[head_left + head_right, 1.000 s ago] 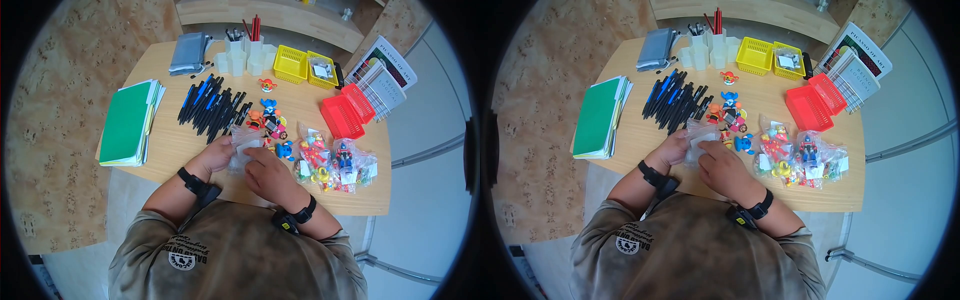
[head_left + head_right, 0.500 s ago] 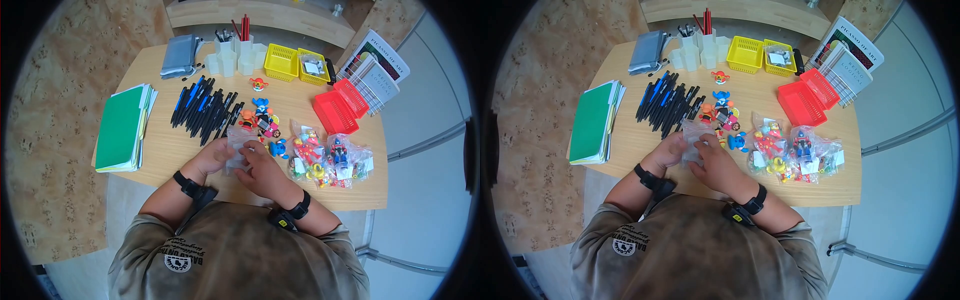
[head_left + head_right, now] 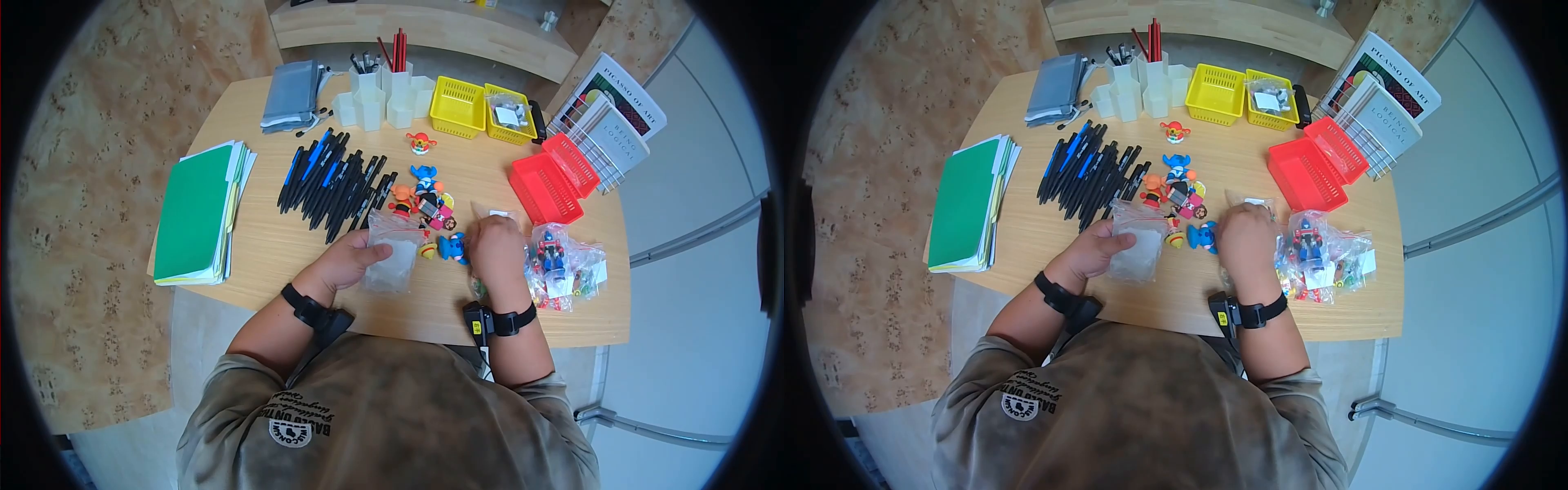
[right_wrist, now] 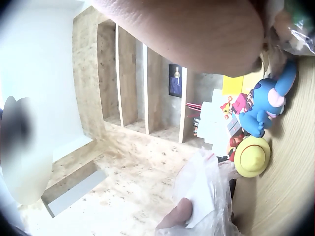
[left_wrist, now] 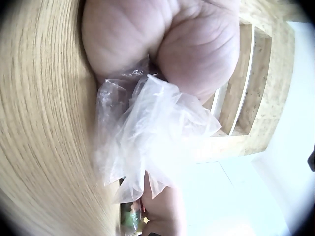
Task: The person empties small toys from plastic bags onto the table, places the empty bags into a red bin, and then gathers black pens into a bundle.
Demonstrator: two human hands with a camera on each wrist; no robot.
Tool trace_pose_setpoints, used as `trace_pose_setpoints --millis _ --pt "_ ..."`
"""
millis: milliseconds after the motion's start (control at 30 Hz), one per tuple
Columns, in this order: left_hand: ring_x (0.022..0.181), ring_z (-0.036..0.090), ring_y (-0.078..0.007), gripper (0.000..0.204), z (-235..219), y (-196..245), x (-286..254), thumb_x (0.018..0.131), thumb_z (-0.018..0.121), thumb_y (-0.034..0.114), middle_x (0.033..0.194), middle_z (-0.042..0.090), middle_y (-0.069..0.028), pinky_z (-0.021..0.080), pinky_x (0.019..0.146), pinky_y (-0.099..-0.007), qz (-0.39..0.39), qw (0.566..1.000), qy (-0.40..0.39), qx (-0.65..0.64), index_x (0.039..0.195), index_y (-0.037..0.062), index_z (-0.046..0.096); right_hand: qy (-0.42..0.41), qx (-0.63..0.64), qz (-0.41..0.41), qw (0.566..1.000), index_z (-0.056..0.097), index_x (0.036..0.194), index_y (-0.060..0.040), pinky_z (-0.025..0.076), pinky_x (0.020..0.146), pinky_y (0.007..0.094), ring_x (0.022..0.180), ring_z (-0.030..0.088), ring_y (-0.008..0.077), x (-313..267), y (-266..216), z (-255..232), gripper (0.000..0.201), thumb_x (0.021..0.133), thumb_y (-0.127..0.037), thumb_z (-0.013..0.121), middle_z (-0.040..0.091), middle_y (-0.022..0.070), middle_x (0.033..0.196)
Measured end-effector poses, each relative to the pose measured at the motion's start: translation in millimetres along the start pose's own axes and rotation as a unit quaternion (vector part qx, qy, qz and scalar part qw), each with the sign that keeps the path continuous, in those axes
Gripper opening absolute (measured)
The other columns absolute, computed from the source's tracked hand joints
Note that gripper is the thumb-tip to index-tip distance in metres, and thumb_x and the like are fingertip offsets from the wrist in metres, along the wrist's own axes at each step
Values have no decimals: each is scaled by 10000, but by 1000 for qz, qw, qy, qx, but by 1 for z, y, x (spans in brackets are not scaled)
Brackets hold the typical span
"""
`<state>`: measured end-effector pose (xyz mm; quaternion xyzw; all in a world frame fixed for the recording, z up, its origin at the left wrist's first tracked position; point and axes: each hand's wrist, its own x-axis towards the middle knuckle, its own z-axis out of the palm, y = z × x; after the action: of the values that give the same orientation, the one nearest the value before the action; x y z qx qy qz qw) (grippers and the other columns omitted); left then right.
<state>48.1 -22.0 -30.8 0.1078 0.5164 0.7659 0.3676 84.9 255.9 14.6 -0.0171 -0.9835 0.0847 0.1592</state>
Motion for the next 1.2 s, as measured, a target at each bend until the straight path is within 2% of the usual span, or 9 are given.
trace_pose_setpoints --millis 233,267,333,433,533,633,767,833,1200 --pt "1149 621 -215 457 -2 -3 2 942 670 165 1276 637 -101 474 1009 -355 3 1000 -10 -20 1351 3 547 225 343 48 911 659 909 18 529 717 313 793 659 217 3 -9 -20 56 904 -29 630 658 106 853" --pt "1149 621 -215 457 -1 -2 1 942 670 165 1276 637 -101 474 1009 -355 4 1000 -9 -20 1351 3 547 225 343 47 911 659 909 18 529 717 313 793 659 217 1 -9 -19 56 904 -29 630 658 106 853" --pt "1134 604 -157 400 0 0 -1 981 634 222 1255 656 -57 451 1001 -310 4 1000 -8 -4 1324 21 587 150 559 108 808 632 969 7 515 701 266 790 639 151 -5 -13 -16 47 929 0 607 628 81 852" --pt "1133 609 -161 404 -3 0 -1 978 638 213 1259 654 -61 455 998 -314 -10 1000 -22 -20 1330 24 583 7 600 180 779 607 1018 1 515 685 258 764 627 133 -9 -22 -17 70 956 -7 576 620 76 906" --pt "1134 614 -168 404 4 2 -1 976 637 198 1261 652 -67 461 997 -319 22 1000 -6 -7 1332 17 576 90 513 86 849 600 1013 0 512 658 269 724 620 142 -14 -26 -11 60 960 -15 576 625 85 903" --pt "1163 617 -221 471 0 1 1 938 672 172 1296 630 -102 472 1014 -359 1 999 -25 -40 1356 -3 544 124 505 -31 854 608 1014 -12 511 644 270 724 630 141 -12 -34 -12 74 981 -35 546 631 97 909" --pt "1163 620 -222 451 3 3 0 945 658 157 1294 632 -103 475 1012 -357 9 1000 0 -24 1351 -4 548 52 480 21 875 615 1045 -12 536 707 337 832 667 214 -8 -33 -18 121 930 -44 598 653 134 959" --pt "1148 629 -221 439 2 1 -1 947 652 145 1282 638 -105 482 1003 -355 7 1000 2 -26 1347 -5 550 59 227 -95 967 621 1104 -19 518 845 418 981 648 302 -4 -26 -20 276 831 -44 655 659 152 1058" --pt "1139 619 -179 404 1 3 -1 975 638 186 1257 653 -75 468 999 -328 -2 999 -13 -31 1330 6 570 -37 211 -112 970 662 1051 -46 492 883 448 990 627 346 -11 -21 -11 293 758 -40 675 671 128 1038"
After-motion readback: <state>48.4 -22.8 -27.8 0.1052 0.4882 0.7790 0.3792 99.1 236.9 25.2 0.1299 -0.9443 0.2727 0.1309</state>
